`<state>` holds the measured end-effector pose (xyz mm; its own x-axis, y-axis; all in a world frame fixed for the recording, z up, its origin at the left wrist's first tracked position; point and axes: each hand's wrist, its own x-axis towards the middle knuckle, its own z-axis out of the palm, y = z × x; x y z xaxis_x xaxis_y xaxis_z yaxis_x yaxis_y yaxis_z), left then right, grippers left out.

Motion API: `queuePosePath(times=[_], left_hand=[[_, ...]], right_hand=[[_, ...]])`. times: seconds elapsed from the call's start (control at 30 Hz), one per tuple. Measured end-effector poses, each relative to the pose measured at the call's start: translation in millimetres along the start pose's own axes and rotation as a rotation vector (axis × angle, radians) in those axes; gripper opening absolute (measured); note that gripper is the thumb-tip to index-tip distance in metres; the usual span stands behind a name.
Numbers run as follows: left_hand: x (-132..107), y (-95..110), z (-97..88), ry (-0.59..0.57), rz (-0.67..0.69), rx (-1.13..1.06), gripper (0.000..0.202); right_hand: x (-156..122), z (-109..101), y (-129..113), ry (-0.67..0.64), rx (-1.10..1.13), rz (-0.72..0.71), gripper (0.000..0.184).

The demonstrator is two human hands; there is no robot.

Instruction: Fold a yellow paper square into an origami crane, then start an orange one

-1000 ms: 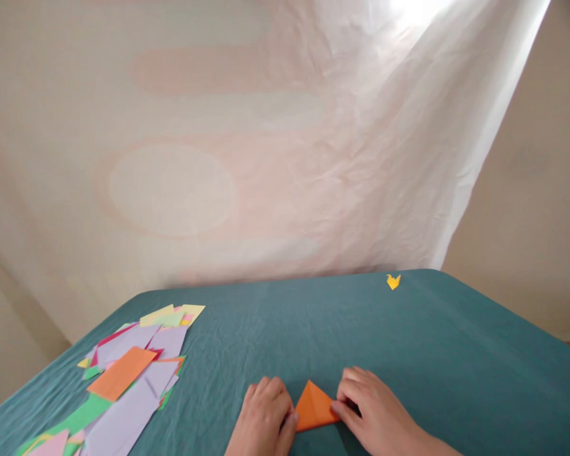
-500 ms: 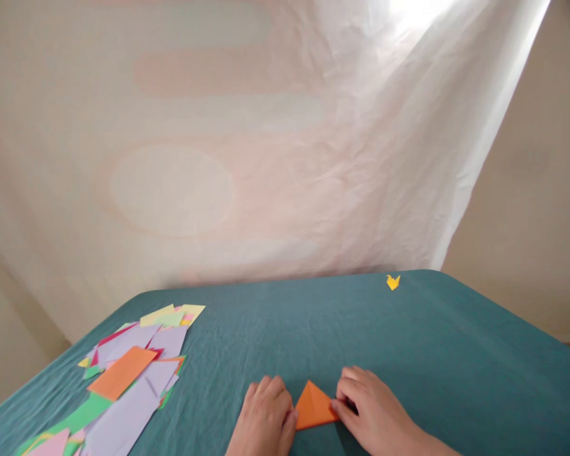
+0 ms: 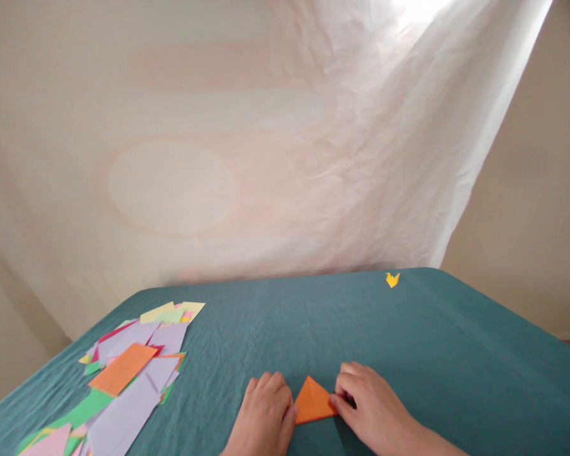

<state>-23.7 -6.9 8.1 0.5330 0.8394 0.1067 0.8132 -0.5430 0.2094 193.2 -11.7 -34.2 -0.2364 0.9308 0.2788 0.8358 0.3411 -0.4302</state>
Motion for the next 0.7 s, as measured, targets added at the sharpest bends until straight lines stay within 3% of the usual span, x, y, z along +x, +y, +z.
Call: queuePosePath(times=[0.7], left_hand=[[-2.5, -1.9, 1.4, -0.012, 0.012, 0.000, 0.024]], right_hand=[[-2.6, -2.7, 2.6, -0.022, 0.011, -0.040, 0.015]])
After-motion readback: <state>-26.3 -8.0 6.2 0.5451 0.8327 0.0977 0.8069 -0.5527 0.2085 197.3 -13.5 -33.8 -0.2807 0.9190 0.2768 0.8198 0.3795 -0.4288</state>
